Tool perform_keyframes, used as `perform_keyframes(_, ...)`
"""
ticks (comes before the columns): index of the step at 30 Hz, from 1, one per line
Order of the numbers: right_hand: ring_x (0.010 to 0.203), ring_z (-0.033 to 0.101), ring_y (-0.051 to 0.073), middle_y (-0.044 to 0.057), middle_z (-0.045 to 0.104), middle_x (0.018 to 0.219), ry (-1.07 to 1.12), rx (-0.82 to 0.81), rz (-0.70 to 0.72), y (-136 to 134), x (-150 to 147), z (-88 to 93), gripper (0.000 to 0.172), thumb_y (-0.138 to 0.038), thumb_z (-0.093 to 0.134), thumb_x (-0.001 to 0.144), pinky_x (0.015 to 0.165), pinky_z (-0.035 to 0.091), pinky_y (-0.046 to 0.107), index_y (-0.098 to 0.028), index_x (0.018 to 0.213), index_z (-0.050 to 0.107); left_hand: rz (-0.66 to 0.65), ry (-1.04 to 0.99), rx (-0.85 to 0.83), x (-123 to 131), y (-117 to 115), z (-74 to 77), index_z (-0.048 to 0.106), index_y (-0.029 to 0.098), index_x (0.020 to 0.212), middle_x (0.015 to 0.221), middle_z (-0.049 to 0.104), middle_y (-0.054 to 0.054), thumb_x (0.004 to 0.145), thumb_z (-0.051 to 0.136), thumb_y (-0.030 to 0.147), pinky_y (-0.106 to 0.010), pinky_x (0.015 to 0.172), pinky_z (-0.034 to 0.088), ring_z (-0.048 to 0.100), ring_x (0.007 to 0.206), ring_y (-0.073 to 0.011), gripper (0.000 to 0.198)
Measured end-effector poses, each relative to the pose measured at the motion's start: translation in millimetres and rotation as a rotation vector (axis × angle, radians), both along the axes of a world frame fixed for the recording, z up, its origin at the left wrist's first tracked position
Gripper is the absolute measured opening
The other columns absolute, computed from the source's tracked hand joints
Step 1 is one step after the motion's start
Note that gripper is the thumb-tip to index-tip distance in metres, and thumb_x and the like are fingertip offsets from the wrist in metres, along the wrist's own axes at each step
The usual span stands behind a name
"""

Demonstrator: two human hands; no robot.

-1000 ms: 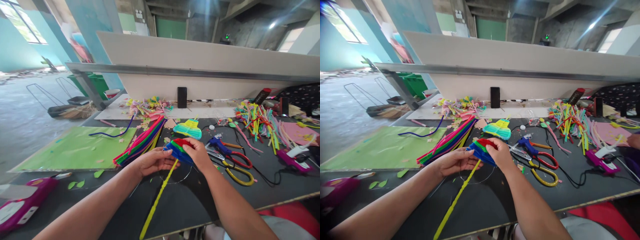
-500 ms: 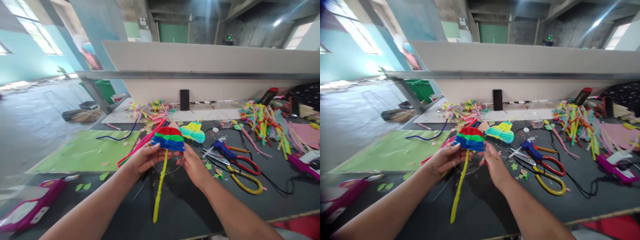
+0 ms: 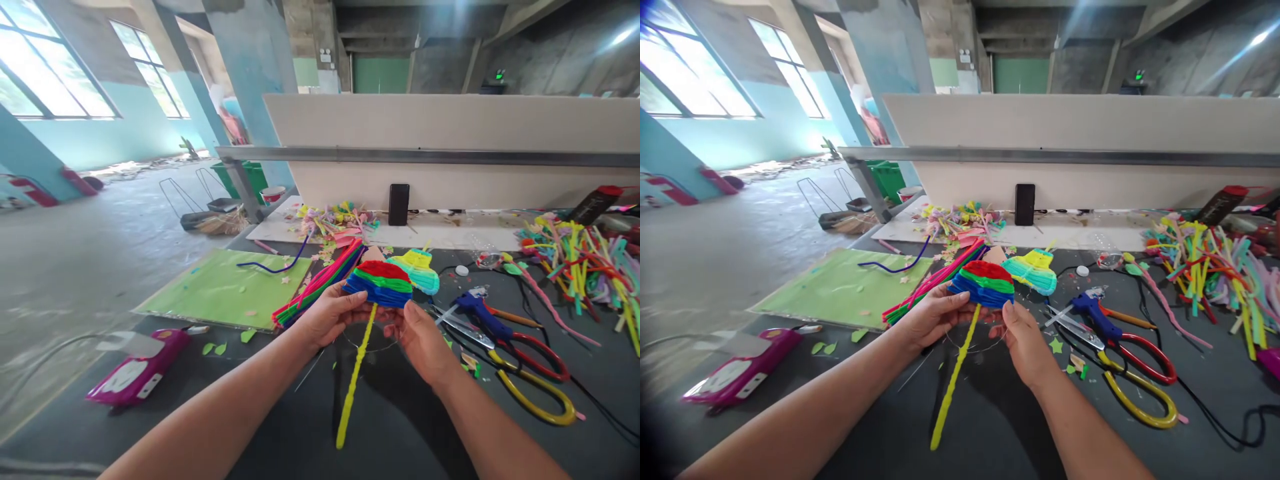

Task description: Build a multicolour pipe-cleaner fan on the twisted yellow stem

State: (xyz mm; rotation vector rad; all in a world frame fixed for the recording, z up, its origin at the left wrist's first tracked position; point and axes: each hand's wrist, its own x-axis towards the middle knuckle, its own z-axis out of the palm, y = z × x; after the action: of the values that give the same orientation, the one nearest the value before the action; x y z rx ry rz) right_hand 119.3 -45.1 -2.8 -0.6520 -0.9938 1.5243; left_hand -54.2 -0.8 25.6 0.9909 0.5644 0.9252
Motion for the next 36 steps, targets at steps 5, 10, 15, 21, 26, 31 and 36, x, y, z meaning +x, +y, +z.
perform_keyframes(5, 0.077, 0.056, 0.015, 0.002, 0.065, 0.085, 0.014, -0.068, -0.060, 3.8, 0.0, -3.9, 0.016, -0.032, 0.069, 0.075, 0.062, 0.044, 0.025, -0.022, 0.088, 0.067, 0.079, 0.034, 0.025, 4.9, -4.4, -1.7, 0.059, 0.014, 0.095, 0.081, 0.069, -0.006, 0.075, 0.068, 0.022, -0.037, 0.078, 0.053, 0.068, 0.076, -0.0196, 0.024)
perform_keyframes(10, 0.068, 0.052, 0.011, -0.001, 0.062, 0.077, 0.048, -0.116, -0.133, 6.2, 2.1, -4.7, 0.019, -0.027, 0.075, 0.069, 0.061, 0.043, 0.024, -0.021, 0.086, 0.067, 0.100, 0.034, 0.029, 8.7, -6.4, -5.5, 0.058, 0.014, 0.096, 0.086, 0.069, -0.007, 0.072, 0.070, 0.022, -0.036, 0.074, 0.054, 0.067, 0.076, -0.0191, 0.028)
perform_keyframes(15, 0.065, 0.052, 0.010, -0.001, 0.060, 0.072, 0.054, -0.138, -0.154, 6.5, 3.9, -6.5, 0.019, -0.027, 0.075, 0.069, 0.060, 0.043, 0.024, -0.020, 0.084, 0.067, 0.087, 0.012, 0.025, 11.2, -8.3, -7.4, 0.058, 0.014, 0.097, 0.085, 0.069, -0.007, 0.072, 0.070, 0.021, -0.036, 0.074, 0.054, 0.067, 0.075, -0.0185, 0.028)
perform_keyframes(21, 0.063, 0.051, 0.009, -0.002, 0.058, 0.067, 0.039, -0.146, -0.175, 9.2, 4.0, -7.1, 0.016, -0.027, 0.076, 0.068, 0.059, 0.042, 0.023, -0.018, 0.078, 0.067, 0.078, 0.007, 0.008, 11.7, -7.4, -9.4, 0.058, 0.015, 0.096, 0.086, 0.069, -0.007, 0.070, 0.072, 0.025, -0.037, 0.074, 0.054, 0.067, 0.073, -0.0184, 0.032)
perform_keyframes(26, 0.062, 0.051, 0.009, -0.003, 0.058, 0.068, 0.088, -0.157, -0.159, 9.6, 3.4, -5.7, 0.018, -0.026, 0.076, 0.069, 0.057, 0.042, 0.022, -0.018, 0.081, 0.065, 0.118, 0.031, 0.015, 11.2, -4.2, -12.7, 0.058, 0.015, 0.095, 0.083, 0.067, -0.005, 0.072, 0.070, 0.026, -0.031, 0.069, 0.053, 0.065, 0.070, -0.0154, 0.029)
perform_keyframes(31, 0.057, 0.051, 0.009, -0.003, 0.056, 0.063, 0.090, -0.174, -0.231, 9.9, 4.2, -4.3, 0.019, -0.027, 0.076, 0.068, 0.051, 0.042, 0.022, -0.018, 0.078, 0.063, 0.082, 0.060, 0.066, 14.1, -7.7, -12.6, 0.060, 0.012, 0.093, 0.079, 0.066, -0.005, 0.074, 0.069, 0.027, -0.030, 0.070, 0.051, 0.063, 0.069, -0.0136, 0.026)
perform_keyframes(36, 0.048, 0.042, 0.007, -0.005, 0.048, 0.055, 0.033, -0.170, -0.213, 10.1, 6.8, 0.4, 0.020, -0.028, 0.075, 0.068, 0.039, 0.030, 0.017, -0.018, 0.074, 0.059, 0.079, 0.063, 0.097, 9.8, -3.3, -10.6, 0.059, 0.012, 0.092, 0.076, 0.065, -0.005, 0.075, 0.068, 0.029, -0.027, 0.068, 0.050, 0.062, 0.068, -0.0129, 0.026)
